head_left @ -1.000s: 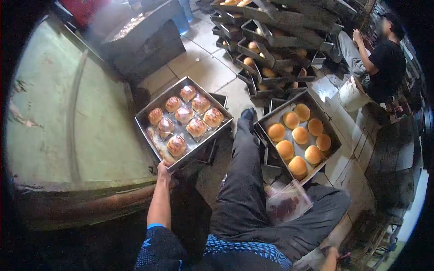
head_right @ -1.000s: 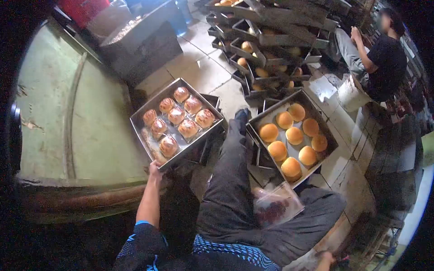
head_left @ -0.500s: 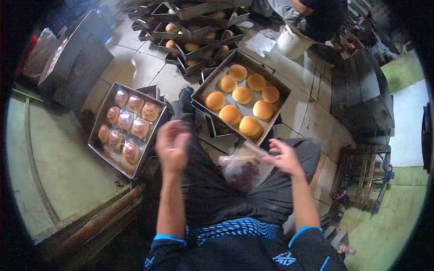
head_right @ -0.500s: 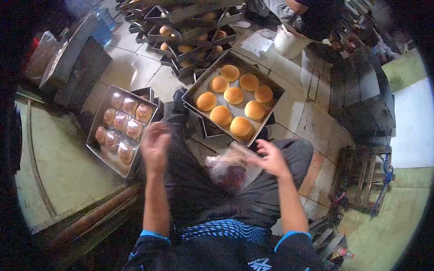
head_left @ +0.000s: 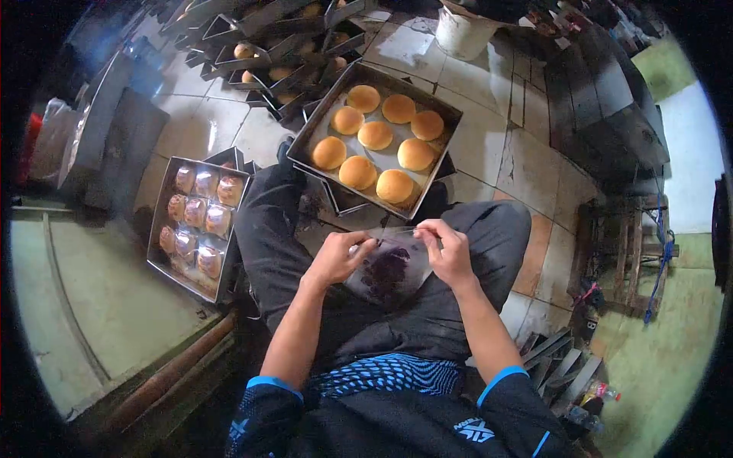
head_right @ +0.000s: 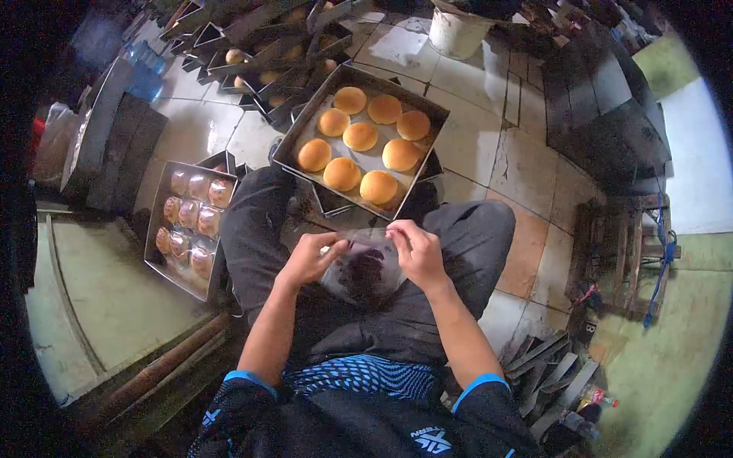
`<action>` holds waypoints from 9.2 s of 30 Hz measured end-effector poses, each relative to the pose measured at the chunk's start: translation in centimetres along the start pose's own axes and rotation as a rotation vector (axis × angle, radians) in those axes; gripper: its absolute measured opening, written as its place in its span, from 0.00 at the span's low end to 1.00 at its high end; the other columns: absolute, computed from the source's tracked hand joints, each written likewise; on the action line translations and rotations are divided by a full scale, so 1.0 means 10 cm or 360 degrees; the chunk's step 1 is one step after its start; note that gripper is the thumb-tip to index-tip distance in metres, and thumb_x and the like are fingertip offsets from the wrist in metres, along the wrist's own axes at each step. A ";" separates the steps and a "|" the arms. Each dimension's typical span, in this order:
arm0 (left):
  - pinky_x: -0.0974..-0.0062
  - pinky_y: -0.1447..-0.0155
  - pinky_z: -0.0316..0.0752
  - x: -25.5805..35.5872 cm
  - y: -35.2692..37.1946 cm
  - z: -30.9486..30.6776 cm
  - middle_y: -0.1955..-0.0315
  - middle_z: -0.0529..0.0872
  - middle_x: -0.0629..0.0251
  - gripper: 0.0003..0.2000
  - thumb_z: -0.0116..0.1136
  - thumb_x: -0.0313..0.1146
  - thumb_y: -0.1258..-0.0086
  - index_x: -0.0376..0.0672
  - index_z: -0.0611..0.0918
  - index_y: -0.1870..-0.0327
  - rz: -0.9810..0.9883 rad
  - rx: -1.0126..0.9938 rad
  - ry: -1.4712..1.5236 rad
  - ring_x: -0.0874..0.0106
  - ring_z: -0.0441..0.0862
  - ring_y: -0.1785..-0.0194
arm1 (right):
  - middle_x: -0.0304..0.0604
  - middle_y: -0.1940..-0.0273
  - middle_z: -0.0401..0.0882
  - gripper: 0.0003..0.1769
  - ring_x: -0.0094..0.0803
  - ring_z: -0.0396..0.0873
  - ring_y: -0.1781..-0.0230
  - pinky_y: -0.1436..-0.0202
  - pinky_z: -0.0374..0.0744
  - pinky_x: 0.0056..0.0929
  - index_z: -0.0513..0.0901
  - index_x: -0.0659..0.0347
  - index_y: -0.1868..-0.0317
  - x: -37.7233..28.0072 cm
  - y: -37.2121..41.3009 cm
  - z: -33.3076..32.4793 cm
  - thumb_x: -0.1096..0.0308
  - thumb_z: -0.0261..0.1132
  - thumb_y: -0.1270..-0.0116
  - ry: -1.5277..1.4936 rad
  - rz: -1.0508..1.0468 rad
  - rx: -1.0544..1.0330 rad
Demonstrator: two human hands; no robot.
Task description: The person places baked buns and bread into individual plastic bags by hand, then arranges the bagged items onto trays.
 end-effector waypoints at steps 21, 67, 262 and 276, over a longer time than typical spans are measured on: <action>0.85 0.69 0.73 -0.64 0.40 -1.16 0.68 0.87 0.67 0.06 0.63 0.30 0.24 0.35 0.85 0.57 -0.0031 0.1649 0.1457 0.81 0.80 0.71 | 0.51 0.60 0.89 0.25 0.38 0.87 0.59 0.51 0.80 0.34 0.88 0.66 0.55 1.98 -1.48 0.94 0.48 0.66 0.31 0.0354 0.0953 -0.0324; 0.44 0.25 0.65 1.91 0.86 -0.59 0.27 0.64 0.36 0.48 0.28 0.70 0.31 0.35 0.59 0.22 0.0869 0.0862 0.1895 0.42 0.65 0.25 | 0.58 0.27 0.67 0.26 0.53 0.68 0.26 0.24 0.68 0.54 0.80 0.47 0.34 -2.36 -0.06 0.38 0.65 0.60 0.34 0.0291 -0.1520 -0.0304; 0.44 0.27 0.67 0.88 0.41 -0.65 0.31 0.71 0.41 0.45 0.44 0.67 0.28 0.37 0.57 0.22 0.0362 0.1054 0.1824 0.41 0.70 0.29 | 0.62 0.25 0.62 0.37 0.58 0.63 0.24 0.23 0.66 0.55 0.72 0.61 0.27 -1.81 -0.16 0.71 0.76 0.64 0.41 0.0320 -0.1096 -0.0499; 0.61 0.34 0.75 1.29 0.53 -0.52 0.38 0.76 0.51 0.32 0.50 0.48 0.26 0.35 0.66 0.29 0.0147 0.1163 0.1525 0.60 0.77 0.38 | 0.74 0.29 0.61 0.37 0.66 0.56 0.23 0.20 0.59 0.55 0.68 0.57 0.25 -2.11 -0.14 0.52 0.69 0.64 0.37 0.0539 -0.0919 -0.0565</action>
Point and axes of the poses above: each hand's wrist, its own y-axis away from the middle knuckle, its own z-axis out of the palm, x = y × z, the point moved 5 cm from there along -y, towards the middle knuckle
